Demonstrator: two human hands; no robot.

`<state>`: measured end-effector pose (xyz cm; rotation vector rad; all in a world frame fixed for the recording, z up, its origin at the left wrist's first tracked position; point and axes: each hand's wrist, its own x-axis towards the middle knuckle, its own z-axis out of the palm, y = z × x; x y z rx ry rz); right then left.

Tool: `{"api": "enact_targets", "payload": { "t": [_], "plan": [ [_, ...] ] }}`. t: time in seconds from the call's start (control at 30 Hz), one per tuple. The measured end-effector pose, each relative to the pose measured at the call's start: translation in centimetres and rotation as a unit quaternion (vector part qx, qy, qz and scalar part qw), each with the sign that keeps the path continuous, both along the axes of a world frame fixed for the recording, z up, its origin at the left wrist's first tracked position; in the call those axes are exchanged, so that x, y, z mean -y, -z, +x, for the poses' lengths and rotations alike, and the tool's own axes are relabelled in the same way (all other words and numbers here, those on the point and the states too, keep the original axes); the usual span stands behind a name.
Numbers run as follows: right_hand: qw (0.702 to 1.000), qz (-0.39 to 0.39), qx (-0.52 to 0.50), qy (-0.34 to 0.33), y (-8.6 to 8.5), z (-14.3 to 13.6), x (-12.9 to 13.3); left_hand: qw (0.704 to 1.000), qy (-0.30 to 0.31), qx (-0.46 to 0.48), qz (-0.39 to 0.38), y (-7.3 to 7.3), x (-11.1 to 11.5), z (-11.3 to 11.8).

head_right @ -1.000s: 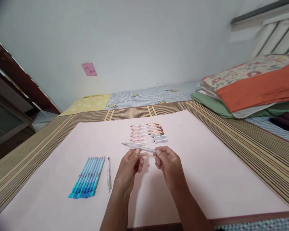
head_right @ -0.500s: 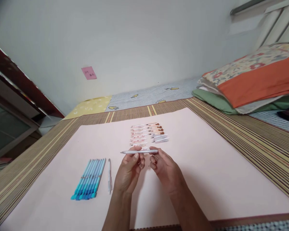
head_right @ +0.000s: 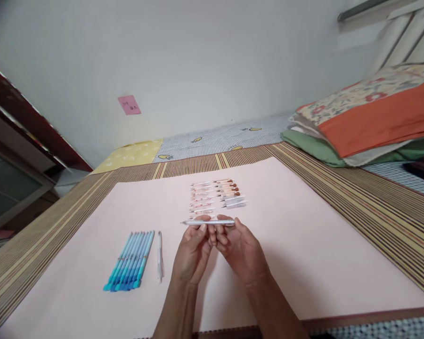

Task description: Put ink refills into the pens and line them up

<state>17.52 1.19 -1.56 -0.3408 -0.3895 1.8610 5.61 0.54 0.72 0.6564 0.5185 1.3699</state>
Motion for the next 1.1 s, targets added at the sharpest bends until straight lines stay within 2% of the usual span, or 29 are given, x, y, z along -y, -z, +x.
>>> {"api": "enact_targets", "payload": {
  "t": [0.43,0.8,1.1],
  "plan": [
    [1.000,-0.017,-0.024,-0.003,0.04,-0.15,0.03,1.000,-0.023,-0.007,-0.007,-0.05,0.02,0.11],
    [0.999,-0.034,0.001,0.000,-0.15,-0.28,0.10,1.000,-0.007,-0.017,0.001,-0.24,0.15,0.24],
    [1.000,-0.016,0.009,0.000,-0.25,-0.37,0.28,1.000,-0.017,-0.019,-0.001,-0.12,0.12,0.16]
  ]
}}
